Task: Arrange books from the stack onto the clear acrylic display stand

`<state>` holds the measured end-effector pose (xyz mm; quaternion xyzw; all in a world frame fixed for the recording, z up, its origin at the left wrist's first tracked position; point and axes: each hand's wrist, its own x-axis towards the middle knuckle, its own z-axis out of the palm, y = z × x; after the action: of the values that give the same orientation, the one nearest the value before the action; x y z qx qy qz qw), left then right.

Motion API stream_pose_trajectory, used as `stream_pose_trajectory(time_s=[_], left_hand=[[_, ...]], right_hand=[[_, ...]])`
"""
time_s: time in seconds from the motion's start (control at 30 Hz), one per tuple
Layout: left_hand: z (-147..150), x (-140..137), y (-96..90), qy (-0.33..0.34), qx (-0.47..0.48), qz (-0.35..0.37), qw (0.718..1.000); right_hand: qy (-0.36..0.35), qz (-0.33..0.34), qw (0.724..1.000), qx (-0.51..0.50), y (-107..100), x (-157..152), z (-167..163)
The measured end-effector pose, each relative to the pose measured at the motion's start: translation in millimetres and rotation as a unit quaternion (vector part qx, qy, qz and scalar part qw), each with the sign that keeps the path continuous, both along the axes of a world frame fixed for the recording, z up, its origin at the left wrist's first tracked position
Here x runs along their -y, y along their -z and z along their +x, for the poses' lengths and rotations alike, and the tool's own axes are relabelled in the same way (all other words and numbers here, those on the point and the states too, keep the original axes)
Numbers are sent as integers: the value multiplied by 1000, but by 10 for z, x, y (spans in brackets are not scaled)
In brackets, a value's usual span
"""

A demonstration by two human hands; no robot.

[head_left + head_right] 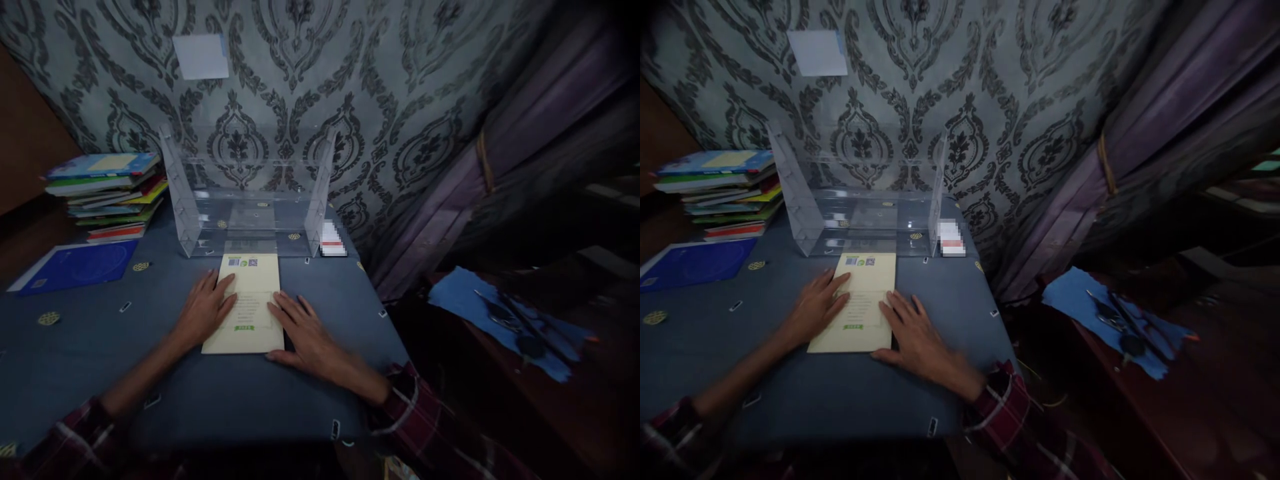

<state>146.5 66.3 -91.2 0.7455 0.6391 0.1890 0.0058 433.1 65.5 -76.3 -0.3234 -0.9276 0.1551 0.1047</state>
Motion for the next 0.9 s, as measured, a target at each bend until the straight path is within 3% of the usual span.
stream_pose_trajectory(time_s=[0.17, 0.27, 0.33, 0.43, 0.5, 0.57, 0.7, 0.9], left_hand=[[-30, -45, -142, 1, 156, -39, 987], [-45, -67, -276, -34, 313, -93, 945], [-39, -69, -344, -47, 432, -106, 894], [1, -56, -388, -87, 593, -109, 793], [49, -39, -399, -121, 661, -139, 727], [103, -14, -422, -129, 694, -188, 683], [181, 51, -532, -126, 707, -233, 655], [210, 128, -685, -116, 719, -215, 651]], right_hand=[[-8, 2, 1000, -30, 25, -4, 12], [-13, -13, 999, -45, 26, -10, 29], [-16, -25, 998, -55, 30, -13, 37], [-17, -44, 996, -70, 40, -16, 47], [-17, -57, 995, -81, 44, -16, 59], [-19, -74, 993, -93, 39, -15, 73], [6, -134, 983, -127, 12, -48, 73], [123, -215, 943, -221, -32, -287, -84]])
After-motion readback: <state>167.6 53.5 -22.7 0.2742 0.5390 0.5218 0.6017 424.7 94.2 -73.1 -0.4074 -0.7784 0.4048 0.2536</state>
